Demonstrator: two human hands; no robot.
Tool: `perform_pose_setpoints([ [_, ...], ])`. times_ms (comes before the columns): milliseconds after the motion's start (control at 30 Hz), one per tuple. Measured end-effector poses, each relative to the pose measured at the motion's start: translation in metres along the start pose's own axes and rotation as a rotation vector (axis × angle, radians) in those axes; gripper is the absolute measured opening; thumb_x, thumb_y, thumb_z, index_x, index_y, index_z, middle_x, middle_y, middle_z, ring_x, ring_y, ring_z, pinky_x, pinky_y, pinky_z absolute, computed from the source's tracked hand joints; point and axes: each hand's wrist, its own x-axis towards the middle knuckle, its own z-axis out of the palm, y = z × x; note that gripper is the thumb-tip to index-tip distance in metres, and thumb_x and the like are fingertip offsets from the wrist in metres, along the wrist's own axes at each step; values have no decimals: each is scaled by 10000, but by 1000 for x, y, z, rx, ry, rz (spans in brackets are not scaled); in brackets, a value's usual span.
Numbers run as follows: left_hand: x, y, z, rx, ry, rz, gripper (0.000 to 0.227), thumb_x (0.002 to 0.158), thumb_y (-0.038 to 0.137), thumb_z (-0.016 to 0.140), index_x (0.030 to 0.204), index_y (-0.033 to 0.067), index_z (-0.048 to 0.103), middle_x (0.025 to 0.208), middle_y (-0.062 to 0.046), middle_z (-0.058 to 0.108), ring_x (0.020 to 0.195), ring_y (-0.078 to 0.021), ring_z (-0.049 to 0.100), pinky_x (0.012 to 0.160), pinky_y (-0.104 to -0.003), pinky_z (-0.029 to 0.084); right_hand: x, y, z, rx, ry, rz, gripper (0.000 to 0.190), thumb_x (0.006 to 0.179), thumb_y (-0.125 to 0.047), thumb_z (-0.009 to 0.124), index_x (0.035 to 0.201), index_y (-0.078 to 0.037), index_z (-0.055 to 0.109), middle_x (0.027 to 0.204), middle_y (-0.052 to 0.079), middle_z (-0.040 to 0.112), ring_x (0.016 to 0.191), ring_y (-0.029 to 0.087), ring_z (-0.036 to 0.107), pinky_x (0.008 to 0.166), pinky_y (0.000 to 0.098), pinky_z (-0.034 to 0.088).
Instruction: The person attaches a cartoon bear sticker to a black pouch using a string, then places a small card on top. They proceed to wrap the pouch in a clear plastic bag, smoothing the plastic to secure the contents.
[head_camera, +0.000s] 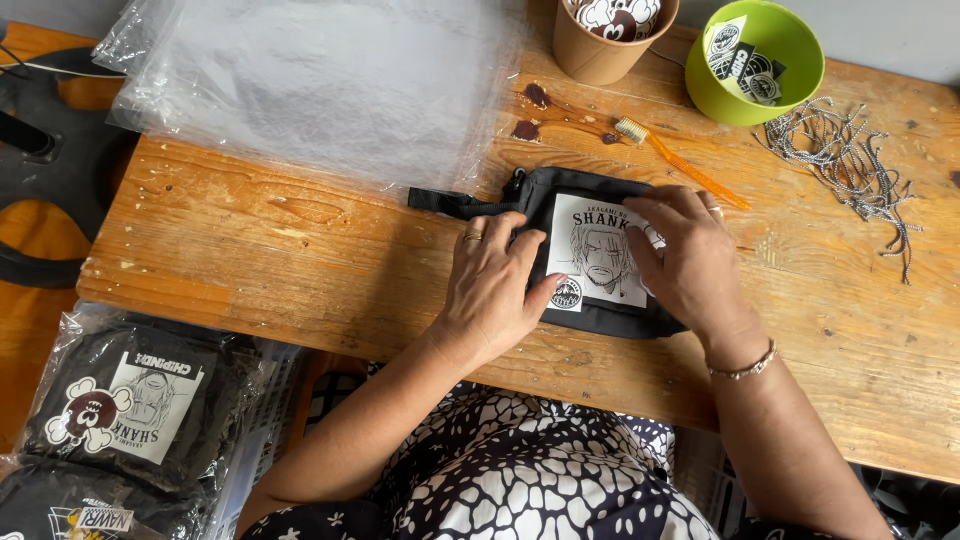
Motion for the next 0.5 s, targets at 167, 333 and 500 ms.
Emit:
perform_pose_setpoints([
  [167,3,3,13,-24,-17,-49,468,909,349,671,1205,-14,665,1281,-231,561,1176,-425,540,914,-508,460,-5,19,8,-119,-68,49,301,920,-196,719,1208,-124,766,1092,134,704,1000,361,652,841,455,559],
  [333,15,-1,27,-88,-43,-2,450,898,315,685,1193,-23,657,1277,-241,557,1151,-471,573,913,-537,492,-20,21,-14,-200,-253,197,268,915,-323,693,1115,-156,757,1002,117,701,959,353,683,815,483,591],
  [500,30,4,30,-21,-48,-75,283,996,309,615,973,27,632,1059,-145,589,858,-228,581,732,-333,543,-25,17,-44,42,-301,217,199,954,-259,708,970,-66,753,919,127,724,876,324,701,774,431,525],
])
